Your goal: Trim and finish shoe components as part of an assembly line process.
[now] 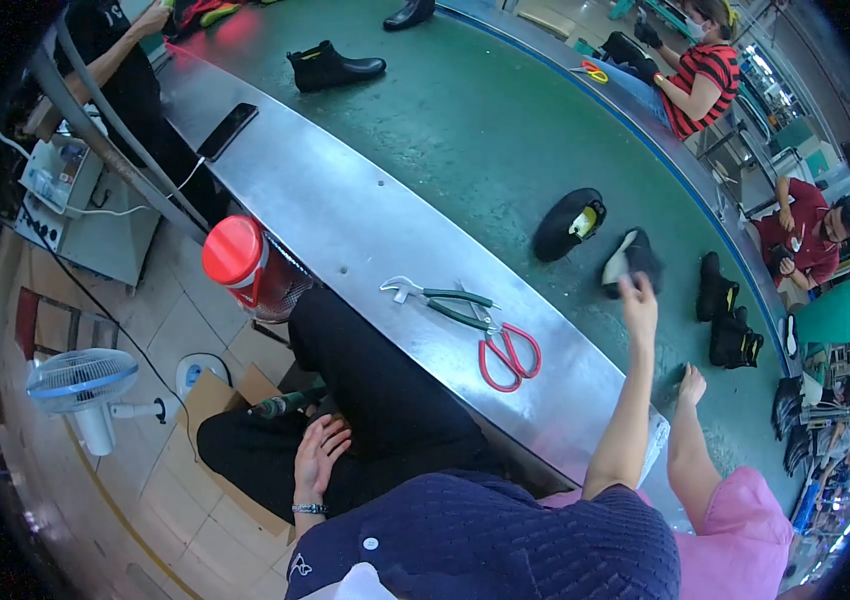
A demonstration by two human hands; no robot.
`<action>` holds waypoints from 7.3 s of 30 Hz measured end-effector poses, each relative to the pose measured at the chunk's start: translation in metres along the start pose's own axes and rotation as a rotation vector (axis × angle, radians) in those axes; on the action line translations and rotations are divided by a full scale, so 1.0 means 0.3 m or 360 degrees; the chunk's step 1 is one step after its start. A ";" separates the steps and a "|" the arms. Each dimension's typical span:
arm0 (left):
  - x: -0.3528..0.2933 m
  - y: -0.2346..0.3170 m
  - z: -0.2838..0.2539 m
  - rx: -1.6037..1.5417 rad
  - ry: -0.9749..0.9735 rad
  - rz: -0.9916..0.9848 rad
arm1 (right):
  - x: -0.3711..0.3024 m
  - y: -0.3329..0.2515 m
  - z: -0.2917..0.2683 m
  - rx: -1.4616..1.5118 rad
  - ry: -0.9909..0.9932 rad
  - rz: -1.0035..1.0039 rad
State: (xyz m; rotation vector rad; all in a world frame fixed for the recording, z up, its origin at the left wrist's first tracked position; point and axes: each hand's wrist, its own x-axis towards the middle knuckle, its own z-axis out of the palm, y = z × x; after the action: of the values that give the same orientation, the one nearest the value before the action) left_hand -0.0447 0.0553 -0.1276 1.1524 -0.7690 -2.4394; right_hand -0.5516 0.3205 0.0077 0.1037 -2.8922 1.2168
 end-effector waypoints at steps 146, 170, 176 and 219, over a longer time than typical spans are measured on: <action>-0.206 0.411 0.062 0.1667 0.1077 0.1802 | -1.068 -1.107 0.537 0.0172 -0.2026 -0.1798; -0.220 0.424 0.066 0.1347 0.0995 0.1653 | -0.778 -0.776 0.640 -0.0349 -0.1351 -0.1064; -0.398 0.678 0.154 0.1535 0.0878 0.2025 | -0.561 -0.533 0.707 -0.0605 -0.1050 -0.1167; -0.451 0.628 0.214 0.1416 0.0836 0.1768 | -0.634 -0.347 0.420 -0.0742 -0.0963 -0.1550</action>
State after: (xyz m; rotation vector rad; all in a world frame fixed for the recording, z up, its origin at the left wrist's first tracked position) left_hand 0.0011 -0.0055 0.1005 1.0598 -1.7425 -0.8206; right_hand -0.3525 0.1694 -0.0112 1.8403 -2.7102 0.3453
